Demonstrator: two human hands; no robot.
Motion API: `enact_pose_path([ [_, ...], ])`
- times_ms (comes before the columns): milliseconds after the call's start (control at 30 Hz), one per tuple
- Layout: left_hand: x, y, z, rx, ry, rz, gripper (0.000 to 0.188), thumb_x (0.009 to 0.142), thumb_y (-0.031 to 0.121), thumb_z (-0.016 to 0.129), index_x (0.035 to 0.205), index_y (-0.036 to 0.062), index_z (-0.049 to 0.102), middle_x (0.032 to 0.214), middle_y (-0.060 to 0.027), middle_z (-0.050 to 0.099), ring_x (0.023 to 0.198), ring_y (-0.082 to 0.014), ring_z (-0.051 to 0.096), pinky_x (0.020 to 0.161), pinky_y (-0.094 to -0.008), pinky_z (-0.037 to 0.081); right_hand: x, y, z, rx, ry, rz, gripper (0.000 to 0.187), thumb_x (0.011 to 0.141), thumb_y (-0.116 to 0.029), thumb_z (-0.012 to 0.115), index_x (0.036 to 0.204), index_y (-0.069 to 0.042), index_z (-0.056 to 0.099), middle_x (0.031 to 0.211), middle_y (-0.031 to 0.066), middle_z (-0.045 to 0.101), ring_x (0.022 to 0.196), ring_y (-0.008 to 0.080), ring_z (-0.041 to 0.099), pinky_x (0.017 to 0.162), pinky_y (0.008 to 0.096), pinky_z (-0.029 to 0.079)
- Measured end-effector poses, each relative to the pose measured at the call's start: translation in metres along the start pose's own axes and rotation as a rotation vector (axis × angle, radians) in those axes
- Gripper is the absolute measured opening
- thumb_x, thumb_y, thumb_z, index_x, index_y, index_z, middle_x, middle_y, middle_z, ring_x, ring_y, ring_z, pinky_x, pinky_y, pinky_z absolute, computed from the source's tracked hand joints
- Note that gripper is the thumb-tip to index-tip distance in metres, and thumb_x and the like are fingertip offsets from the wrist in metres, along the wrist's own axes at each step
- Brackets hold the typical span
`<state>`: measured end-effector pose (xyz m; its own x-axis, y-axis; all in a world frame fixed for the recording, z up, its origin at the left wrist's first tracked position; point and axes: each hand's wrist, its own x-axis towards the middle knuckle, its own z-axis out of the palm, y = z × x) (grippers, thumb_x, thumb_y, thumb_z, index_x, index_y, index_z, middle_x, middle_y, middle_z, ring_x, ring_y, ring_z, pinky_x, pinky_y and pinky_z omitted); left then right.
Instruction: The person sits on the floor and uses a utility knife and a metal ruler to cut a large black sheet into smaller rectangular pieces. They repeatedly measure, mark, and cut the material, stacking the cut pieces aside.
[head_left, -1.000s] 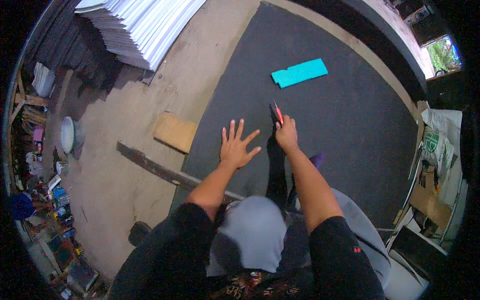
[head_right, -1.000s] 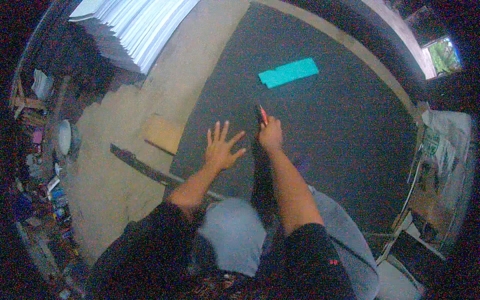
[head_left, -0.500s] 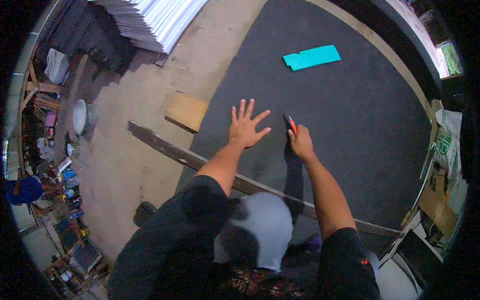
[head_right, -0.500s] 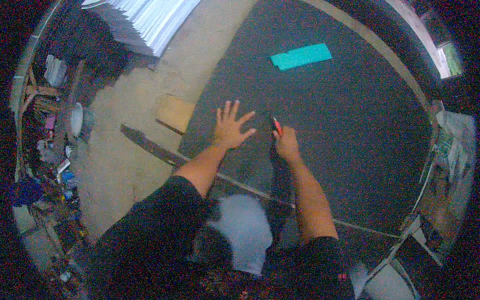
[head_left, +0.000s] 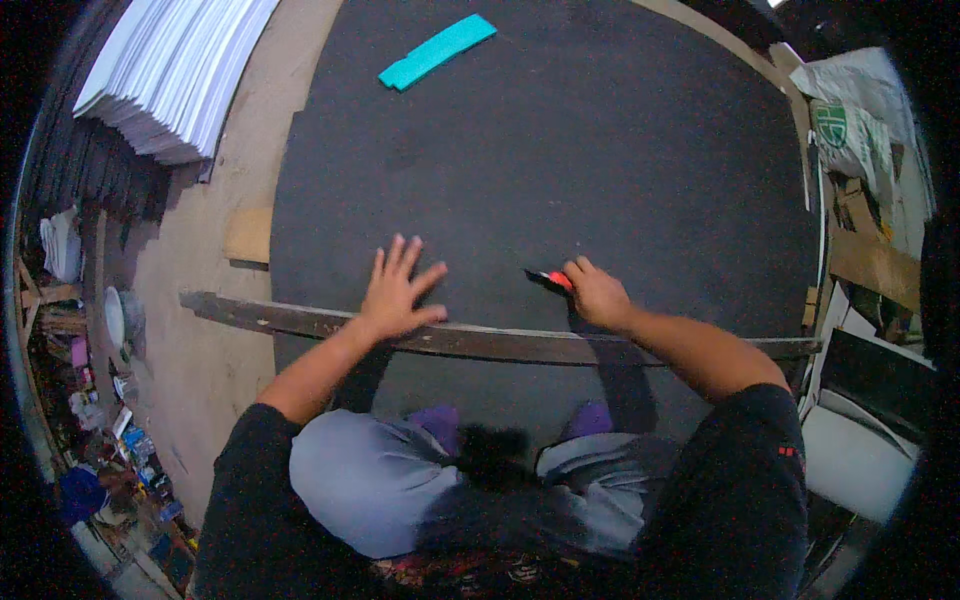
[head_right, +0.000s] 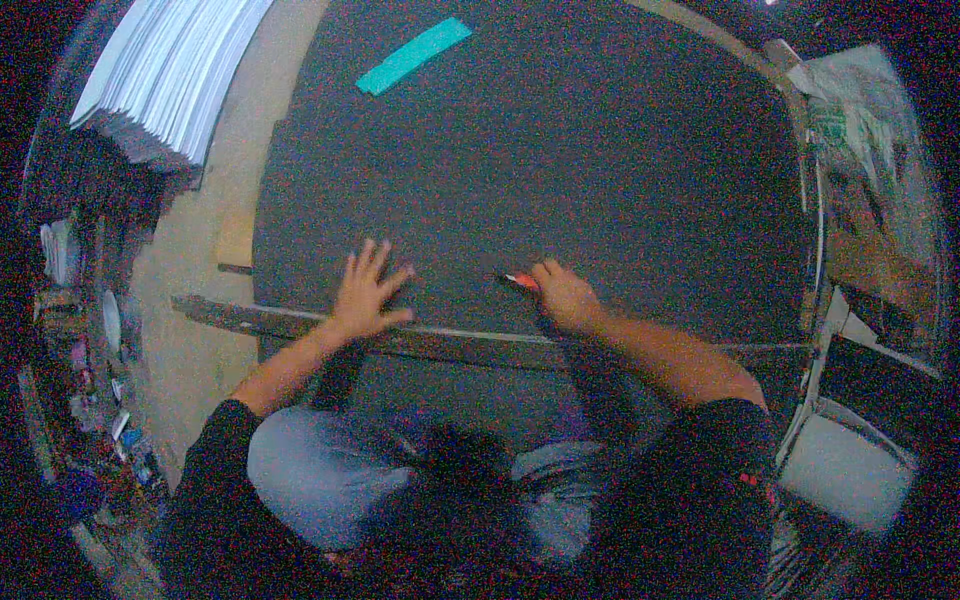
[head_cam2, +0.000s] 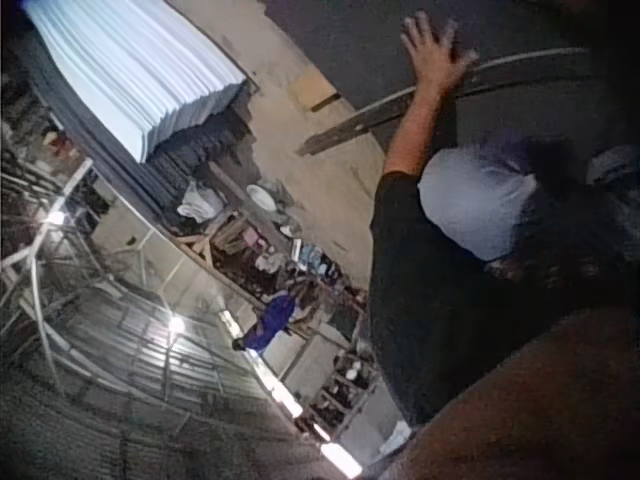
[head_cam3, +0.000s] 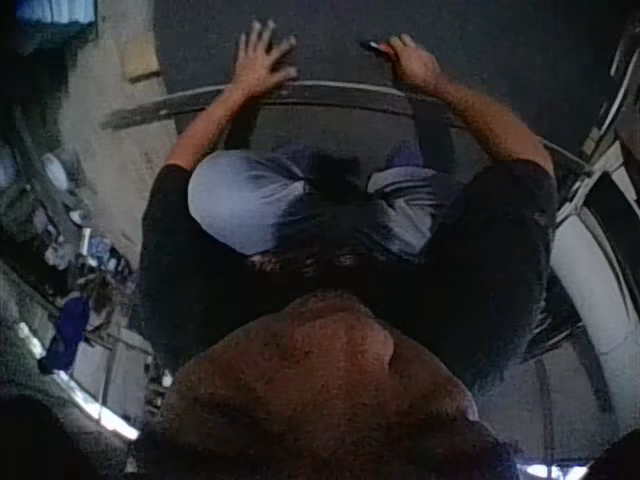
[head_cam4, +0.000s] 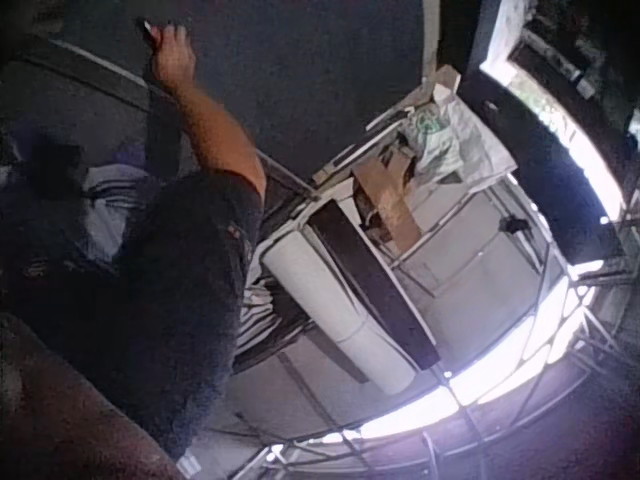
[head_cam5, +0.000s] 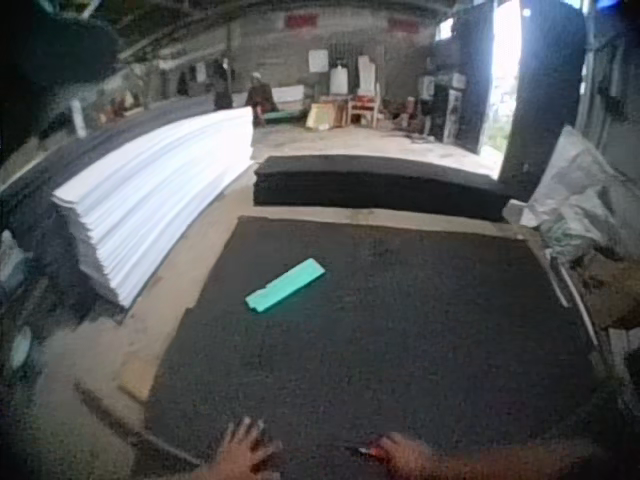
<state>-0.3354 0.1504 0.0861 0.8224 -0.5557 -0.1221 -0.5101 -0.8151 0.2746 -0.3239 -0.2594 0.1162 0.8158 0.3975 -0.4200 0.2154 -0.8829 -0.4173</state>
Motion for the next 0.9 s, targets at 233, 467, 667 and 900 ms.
enact_pose_path([
  [233, -0.015, 0.077, 0.016, 0.089, -0.163, 0.263, 0.087, 0.075, 0.056, 0.083, 0.151, 0.0243, 0.052, 0.167, -0.0205, 0.028, 0.156, -0.0464, 0.017, 0.121, -0.0691, 0.019, -0.134, 0.073, 0.01, -0.019, -0.086, 0.089, 0.062, 0.092, -0.051, 0.07, 0.135, -0.01, 0.053, 0.122, 0.0179, 0.059, 0.106, 0.0439, 0.067, 0.083, 0.055, 0.057],
  [467, -0.016, 0.038, 0.028, 0.095, -0.12, 0.321, 0.089, 0.065, 0.038, 0.093, 0.144, 0.0181, 0.056, 0.164, -0.0169, 0.034, 0.155, -0.0476, 0.02, 0.119, -0.0741, 0.018, -0.182, 0.122, 0.04, -0.26, 0.084, 0.149, 0.071, 0.085, -0.049, 0.077, 0.141, -0.012, 0.051, 0.136, 0.0136, 0.055, 0.106, 0.0342, 0.069, 0.084, 0.0465, 0.057],
  [667, -0.01, 0.017, 0.019, 0.064, -0.111, 0.291, 0.082, 0.063, 0.031, 0.095, 0.134, 0.0124, 0.059, 0.16, -0.0153, 0.039, 0.155, -0.0457, 0.021, 0.118, -0.0752, 0.018, -0.17, 0.114, 0.04, -0.265, 0.193, 0.169, 0.07, 0.082, -0.031, 0.08, 0.142, -0.013, 0.05, 0.14, 0.0107, 0.055, 0.11, 0.0323, 0.068, 0.088, 0.046, 0.055],
  [900, 0.021, 0.021, -0.039, 0.171, -0.155, 0.238, 0.082, 0.068, 0.03, 0.093, 0.137, 0.0099, 0.056, 0.161, -0.0105, 0.041, 0.157, -0.038, 0.023, 0.123, -0.0685, 0.018, -0.161, 0.111, -0.018, -0.291, 0.246, 0.24, 0.075, 0.078, -0.027, 0.083, 0.144, -0.016, 0.05, 0.142, 0.0042, 0.056, 0.11, 0.0282, 0.067, 0.086, 0.0438, 0.055],
])
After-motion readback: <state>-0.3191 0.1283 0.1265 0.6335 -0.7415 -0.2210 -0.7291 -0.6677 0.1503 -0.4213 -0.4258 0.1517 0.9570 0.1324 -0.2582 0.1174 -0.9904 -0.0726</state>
